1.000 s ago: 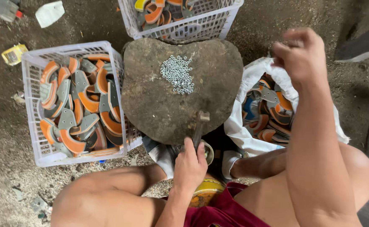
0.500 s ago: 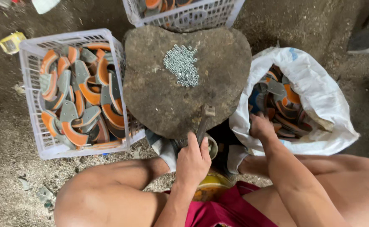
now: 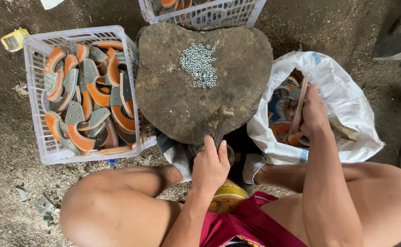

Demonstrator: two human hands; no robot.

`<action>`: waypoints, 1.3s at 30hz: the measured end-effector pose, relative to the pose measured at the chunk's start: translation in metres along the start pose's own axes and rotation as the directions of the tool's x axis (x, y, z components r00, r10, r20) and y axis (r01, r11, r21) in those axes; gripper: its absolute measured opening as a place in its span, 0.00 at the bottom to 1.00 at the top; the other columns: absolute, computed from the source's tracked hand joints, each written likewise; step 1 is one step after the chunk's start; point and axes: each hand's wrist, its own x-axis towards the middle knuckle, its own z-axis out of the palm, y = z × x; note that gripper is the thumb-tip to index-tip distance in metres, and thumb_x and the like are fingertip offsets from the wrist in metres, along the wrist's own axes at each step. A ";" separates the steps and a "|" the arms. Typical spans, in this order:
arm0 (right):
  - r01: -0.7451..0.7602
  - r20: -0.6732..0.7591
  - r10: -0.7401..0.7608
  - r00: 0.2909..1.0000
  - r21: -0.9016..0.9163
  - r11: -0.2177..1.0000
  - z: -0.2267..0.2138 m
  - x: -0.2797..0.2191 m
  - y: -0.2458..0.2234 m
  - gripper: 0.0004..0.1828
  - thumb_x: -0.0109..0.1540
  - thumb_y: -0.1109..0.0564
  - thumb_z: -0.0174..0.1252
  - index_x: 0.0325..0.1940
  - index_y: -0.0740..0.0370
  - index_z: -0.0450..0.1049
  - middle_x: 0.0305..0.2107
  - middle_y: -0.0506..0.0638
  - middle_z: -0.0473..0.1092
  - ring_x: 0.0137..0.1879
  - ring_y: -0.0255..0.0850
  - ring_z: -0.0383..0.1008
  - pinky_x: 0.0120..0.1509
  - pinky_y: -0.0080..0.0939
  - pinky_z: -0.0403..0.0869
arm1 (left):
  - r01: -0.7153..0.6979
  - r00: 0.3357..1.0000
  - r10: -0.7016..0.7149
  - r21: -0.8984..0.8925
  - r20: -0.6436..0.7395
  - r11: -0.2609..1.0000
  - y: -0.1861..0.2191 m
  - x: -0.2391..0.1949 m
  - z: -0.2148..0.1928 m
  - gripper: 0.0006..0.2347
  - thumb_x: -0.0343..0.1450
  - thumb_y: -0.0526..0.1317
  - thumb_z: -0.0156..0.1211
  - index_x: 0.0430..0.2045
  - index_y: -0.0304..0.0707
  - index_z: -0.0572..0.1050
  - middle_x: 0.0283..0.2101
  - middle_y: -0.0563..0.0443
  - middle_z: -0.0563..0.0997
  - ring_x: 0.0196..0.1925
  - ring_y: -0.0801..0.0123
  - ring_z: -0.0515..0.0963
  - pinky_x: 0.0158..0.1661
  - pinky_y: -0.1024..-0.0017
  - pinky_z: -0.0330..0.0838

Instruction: The person sits on the ground and uses a hammer to drive small metal washers into holes on curved metal pieces. They repeatedly pick up washers from a pile on a stone, place them on the metal pieces, and hammer them into place, then set the finished pieces into a white sack.

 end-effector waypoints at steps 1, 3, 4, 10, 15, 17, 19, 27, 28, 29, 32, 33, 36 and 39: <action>-0.029 0.080 0.026 0.996 0.042 0.999 0.009 -0.014 -0.008 0.23 0.71 0.36 0.48 0.47 0.58 0.68 0.28 0.48 0.66 0.28 0.38 0.66 0.31 0.40 0.68 | 0.016 1.000 -0.016 -0.015 0.005 1.000 0.000 0.000 -0.001 0.16 0.77 0.49 0.49 0.40 0.30 0.64 0.24 0.26 0.79 0.30 0.30 0.80 0.30 0.39 0.72; -0.094 0.242 0.064 0.968 0.115 0.989 0.023 -0.037 -0.023 0.20 0.71 0.40 0.54 0.44 0.59 0.65 0.27 0.48 0.65 0.28 0.38 0.68 0.29 0.39 0.66 | 0.037 0.999 -0.037 -0.067 0.009 0.997 -0.001 0.000 -0.004 0.15 0.77 0.50 0.48 0.38 0.32 0.65 0.24 0.27 0.80 0.31 0.30 0.80 0.31 0.39 0.72; -0.030 0.251 0.022 0.968 0.026 0.999 0.029 -0.046 -0.028 0.14 0.66 0.48 0.57 0.46 0.59 0.65 0.28 0.48 0.66 0.28 0.38 0.68 0.30 0.40 0.68 | 0.042 0.999 -0.041 -0.102 0.008 0.994 -0.001 0.000 -0.005 0.15 0.77 0.50 0.48 0.38 0.33 0.65 0.24 0.28 0.80 0.31 0.30 0.80 0.31 0.40 0.71; 0.253 0.314 -0.109 0.943 -0.466 0.848 0.061 -0.078 -0.045 0.19 0.59 0.59 0.63 0.53 0.65 0.73 0.32 0.50 0.74 0.34 0.38 0.75 0.40 0.40 0.75 | 0.020 1.000 -0.020 -0.201 0.004 0.979 -0.005 0.001 -0.016 0.15 0.77 0.50 0.48 0.36 0.34 0.67 0.24 0.29 0.80 0.32 0.31 0.80 0.32 0.40 0.70; 0.306 0.257 -0.167 0.952 -0.756 0.579 0.101 -0.077 -0.050 0.15 0.59 0.58 0.67 0.49 0.62 0.80 0.31 0.52 0.78 0.36 0.40 0.79 0.39 0.43 0.74 | -0.017 1.000 0.012 -0.216 -0.023 0.976 0.004 0.000 -0.019 0.15 0.77 0.50 0.49 0.38 0.34 0.67 0.22 0.30 0.80 0.30 0.31 0.80 0.29 0.41 0.70; 0.415 0.320 -0.277 0.906 -0.800 0.432 0.111 -0.073 -0.049 0.15 0.59 0.57 0.68 0.49 0.61 0.80 0.33 0.53 0.78 0.39 0.43 0.79 0.44 0.44 0.75 | -0.037 0.999 0.031 -0.215 -0.030 0.976 0.009 0.004 -0.018 0.15 0.76 0.49 0.49 0.39 0.33 0.67 0.21 0.30 0.79 0.28 0.32 0.81 0.28 0.42 0.71; 0.496 0.378 -0.365 0.851 -0.808 0.319 0.114 -0.071 -0.047 0.14 0.59 0.57 0.69 0.48 0.60 0.81 0.37 0.56 0.75 0.42 0.47 0.78 0.47 0.45 0.75 | -0.107 0.994 0.101 -0.160 -0.042 0.981 0.013 0.011 -0.017 0.15 0.77 0.48 0.49 0.40 0.32 0.66 0.22 0.29 0.79 0.29 0.31 0.80 0.28 0.40 0.70; 0.700 0.552 -0.537 0.638 -0.706 0.105 0.109 -0.063 -0.034 0.13 0.59 0.58 0.69 0.48 0.58 0.84 0.44 0.58 0.72 0.52 0.56 0.72 0.55 0.50 0.72 | -0.092 0.996 0.092 -0.012 -0.010 0.996 0.020 0.027 -0.002 0.18 0.78 0.48 0.47 0.47 0.27 0.63 0.22 0.27 0.80 0.27 0.29 0.80 0.28 0.39 0.73; 0.678 0.504 -0.526 0.685 -0.705 0.208 0.109 -0.061 -0.034 0.13 0.61 0.58 0.67 0.50 0.57 0.83 0.44 0.56 0.73 0.51 0.53 0.73 0.56 0.48 0.72 | -0.081 0.997 0.081 -0.005 -0.002 0.997 0.019 0.027 0.000 0.19 0.78 0.48 0.46 0.48 0.25 0.63 0.21 0.26 0.79 0.27 0.29 0.80 0.28 0.39 0.73; 0.651 0.458 -0.510 0.728 -0.695 0.305 0.110 -0.059 -0.037 0.13 0.62 0.58 0.65 0.51 0.57 0.82 0.44 0.55 0.74 0.51 0.50 0.74 0.56 0.47 0.72 | -0.071 0.997 0.071 -0.001 0.002 0.997 0.019 0.027 0.003 0.19 0.78 0.48 0.46 0.49 0.23 0.62 0.21 0.26 0.79 0.27 0.29 0.80 0.28 0.40 0.73; 0.580 0.350 -0.504 0.790 -0.694 0.427 0.121 -0.051 -0.054 0.12 0.65 0.59 0.62 0.52 0.58 0.81 0.44 0.53 0.75 0.48 0.45 0.77 0.52 0.45 0.75 | -0.108 0.992 0.109 0.017 -0.059 0.994 0.017 0.028 0.007 0.22 0.78 0.47 0.47 0.52 0.17 0.61 0.22 0.22 0.78 0.26 0.27 0.80 0.28 0.39 0.74; 0.559 0.317 -0.508 0.801 -0.701 0.444 0.126 -0.050 -0.059 0.12 0.65 0.59 0.61 0.52 0.58 0.80 0.45 0.53 0.75 0.47 0.44 0.77 0.50 0.45 0.76 | -0.104 0.993 0.105 0.007 -0.061 0.995 0.017 0.027 0.008 0.22 0.78 0.47 0.46 0.52 0.16 0.61 0.22 0.22 0.78 0.26 0.28 0.80 0.28 0.40 0.74; 0.437 0.403 -0.169 0.899 -0.829 0.348 0.136 -0.047 -0.080 0.14 0.63 0.56 0.65 0.53 0.58 0.79 0.41 0.54 0.77 0.39 0.46 0.79 0.45 0.48 0.76 | -0.100 0.993 0.099 -0.016 -0.059 0.995 0.016 0.028 0.010 0.23 0.78 0.47 0.46 0.53 0.15 0.61 0.22 0.23 0.79 0.27 0.28 0.80 0.28 0.40 0.74; 0.651 0.616 -0.297 0.730 -0.758 0.028 0.126 -0.061 -0.089 0.19 0.52 0.60 0.76 0.46 0.63 0.82 0.38 0.60 0.74 0.38 0.48 0.75 0.41 0.49 0.74 | -0.088 0.995 0.086 -0.024 -0.048 0.996 0.015 0.025 0.011 0.22 0.78 0.47 0.47 0.53 0.16 0.61 0.23 0.23 0.79 0.27 0.28 0.80 0.28 0.40 0.73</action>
